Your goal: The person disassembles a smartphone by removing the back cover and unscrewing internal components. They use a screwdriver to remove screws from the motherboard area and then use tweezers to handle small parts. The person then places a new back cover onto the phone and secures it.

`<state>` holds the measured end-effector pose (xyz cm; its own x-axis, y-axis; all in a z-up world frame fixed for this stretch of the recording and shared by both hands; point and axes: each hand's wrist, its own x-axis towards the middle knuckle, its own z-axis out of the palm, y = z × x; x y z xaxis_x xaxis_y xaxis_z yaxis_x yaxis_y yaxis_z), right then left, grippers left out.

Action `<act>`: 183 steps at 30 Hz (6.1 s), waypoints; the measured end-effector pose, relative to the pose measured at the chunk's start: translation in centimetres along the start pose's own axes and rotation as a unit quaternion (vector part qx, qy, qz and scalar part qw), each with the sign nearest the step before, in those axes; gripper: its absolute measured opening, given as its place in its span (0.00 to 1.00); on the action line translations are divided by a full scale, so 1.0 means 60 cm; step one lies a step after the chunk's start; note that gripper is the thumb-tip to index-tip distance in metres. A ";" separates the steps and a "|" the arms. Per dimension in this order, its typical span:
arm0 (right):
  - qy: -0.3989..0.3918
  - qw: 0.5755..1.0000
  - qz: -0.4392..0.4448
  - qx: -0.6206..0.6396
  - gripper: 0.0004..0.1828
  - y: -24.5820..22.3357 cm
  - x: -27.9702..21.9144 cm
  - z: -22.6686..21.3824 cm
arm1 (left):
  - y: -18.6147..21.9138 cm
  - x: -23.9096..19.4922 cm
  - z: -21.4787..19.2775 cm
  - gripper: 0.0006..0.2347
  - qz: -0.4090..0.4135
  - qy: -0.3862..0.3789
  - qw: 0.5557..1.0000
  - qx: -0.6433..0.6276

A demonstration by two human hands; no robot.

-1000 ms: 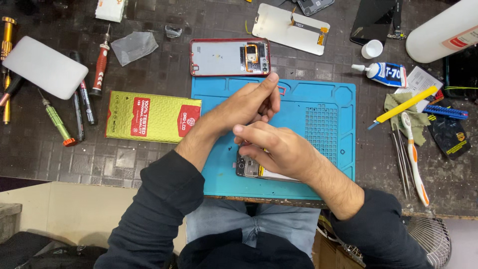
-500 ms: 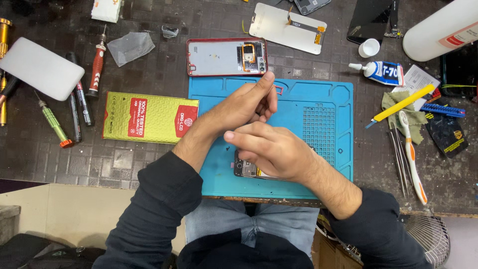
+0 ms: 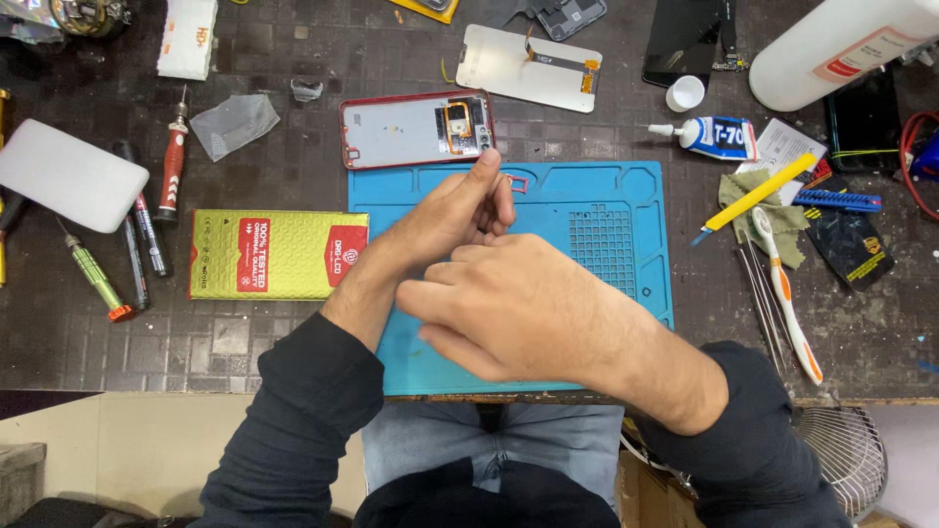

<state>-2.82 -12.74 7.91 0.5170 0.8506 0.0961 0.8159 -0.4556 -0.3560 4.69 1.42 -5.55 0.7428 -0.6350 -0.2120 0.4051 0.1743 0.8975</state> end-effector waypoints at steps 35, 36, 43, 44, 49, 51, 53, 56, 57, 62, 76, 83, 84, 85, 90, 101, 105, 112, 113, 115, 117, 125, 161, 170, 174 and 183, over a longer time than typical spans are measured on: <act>-0.020 0.985 0.154 -0.075 0.22 -0.023 0.008 -0.020 | 0.000 -0.010 0.009 0.31 -0.007 0.031 0.997 0.065; -0.005 0.989 0.132 -0.060 0.22 -0.020 0.007 -0.022 | 0.001 -0.008 0.010 0.31 -0.011 0.031 0.998 0.060; -0.102 0.962 0.232 -0.102 0.23 -0.021 0.019 -0.019 | 0.005 -0.016 0.013 0.30 0.004 0.044 0.995 0.093; -0.080 0.970 0.213 -0.087 0.23 -0.018 0.016 -0.021 | 0.006 -0.017 0.013 0.30 0.006 0.045 0.994 0.100; -0.050 0.989 0.137 -0.038 0.14 -0.010 0.009 -0.027 | 0.005 -0.012 0.016 0.29 -0.022 0.052 0.994 0.093; -0.028 0.992 0.121 -0.030 0.15 -0.014 0.009 -0.027 | 0.009 -0.012 0.016 0.29 -0.019 0.033 0.997 0.067; -0.026 0.993 0.114 -0.023 0.16 -0.016 0.010 -0.030 | 0.015 -0.016 0.018 0.27 0.022 0.053 0.991 0.123; -0.040 0.992 0.118 -0.016 0.15 -0.016 0.005 -0.047 | 0.037 -0.037 0.015 0.20 0.162 0.200 0.939 0.228; -0.034 0.992 0.119 -0.013 0.15 -0.014 0.001 -0.056 | 0.047 -0.048 0.010 0.17 0.220 0.267 0.901 0.264; -0.008 0.982 0.189 -0.013 0.16 0.002 -0.008 -0.099 | 0.089 -0.081 -0.017 0.04 0.237 0.537 0.626 0.514; 0.092 0.974 0.207 -0.021 0.15 0.015 -0.031 -0.139 | 0.069 -0.066 -0.050 0.05 0.172 0.500 0.600 0.600; 0.085 0.968 0.232 -0.039 0.16 0.014 -0.034 -0.139 | 0.061 -0.064 -0.049 0.05 0.177 0.490 0.573 0.633; 0.094 0.969 0.224 -0.042 0.16 0.014 -0.034 -0.139 | 0.060 -0.064 -0.047 0.05 0.178 0.490 0.566 0.638; 0.103 0.970 0.216 -0.046 0.16 0.014 -0.032 -0.139 | 0.060 -0.061 -0.046 0.05 0.181 0.489 0.560 0.644; 0.179 0.968 0.178 0.009 0.13 0.021 -0.038 -0.136 | 0.070 -0.060 -0.039 0.05 0.227 0.492 0.568 0.619; 0.497 0.785 0.125 0.350 0.12 0.123 -0.077 -0.005 | 0.031 -0.050 0.037 0.15 0.245 0.119 0.962 0.033; 0.521 0.695 0.125 0.479 0.15 0.146 -0.099 0.024 | 0.013 -0.038 0.063 0.16 0.195 0.037 0.977 0.070; 0.411 0.782 0.123 0.453 0.36 0.146 -0.103 0.040 | -0.007 -0.024 0.064 0.16 0.141 0.055 0.982 0.109; 0.399 0.804 0.116 0.425 0.38 0.144 -0.103 0.040 | -0.007 -0.023 0.063 0.16 0.137 0.056 0.983 0.108; 0.395 0.826 0.098 0.390 0.38 0.138 -0.099 0.045 | -0.009 -0.022 0.062 0.16 0.125 0.062 0.986 0.089; 0.402 0.837 0.088 0.360 0.37 0.136 -0.094 0.049 | -0.010 -0.021 0.062 0.16 0.124 0.064 0.987 0.078; 0.407 0.836 0.092 0.357 0.36 0.148 -0.092 0.060 | -0.012 -0.020 0.062 0.16 0.129 0.062 0.986 0.087; 0.389 0.855 0.097 0.328 0.34 0.118 -0.081 0.026 | -0.003 -0.025 0.055 0.26 0.121 0.047 0.991 0.019; 0.317 0.915 -0.011 0.251 0.41 0.106 -0.088 0.049 | 0.010 -0.030 0.042 0.22 0.188 0.109 0.975 -0.036; 0.257 0.930 -0.028 0.262 0.38 0.108 -0.093 0.058 | 0.012 -0.027 0.038 0.19 0.192 0.138 0.964 -0.123; 0.170 0.963 -0.016 0.206 0.31 0.106 -0.078 0.078 | 0.009 -0.024 0.035 0.18 0.206 0.128 0.958 -0.151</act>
<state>-1.27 -18.41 0.85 0.6051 0.6958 0.3869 0.6966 -0.2276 -0.6804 2.75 0.84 -3.98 0.9637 -0.2666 0.0136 0.1565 0.6056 0.7802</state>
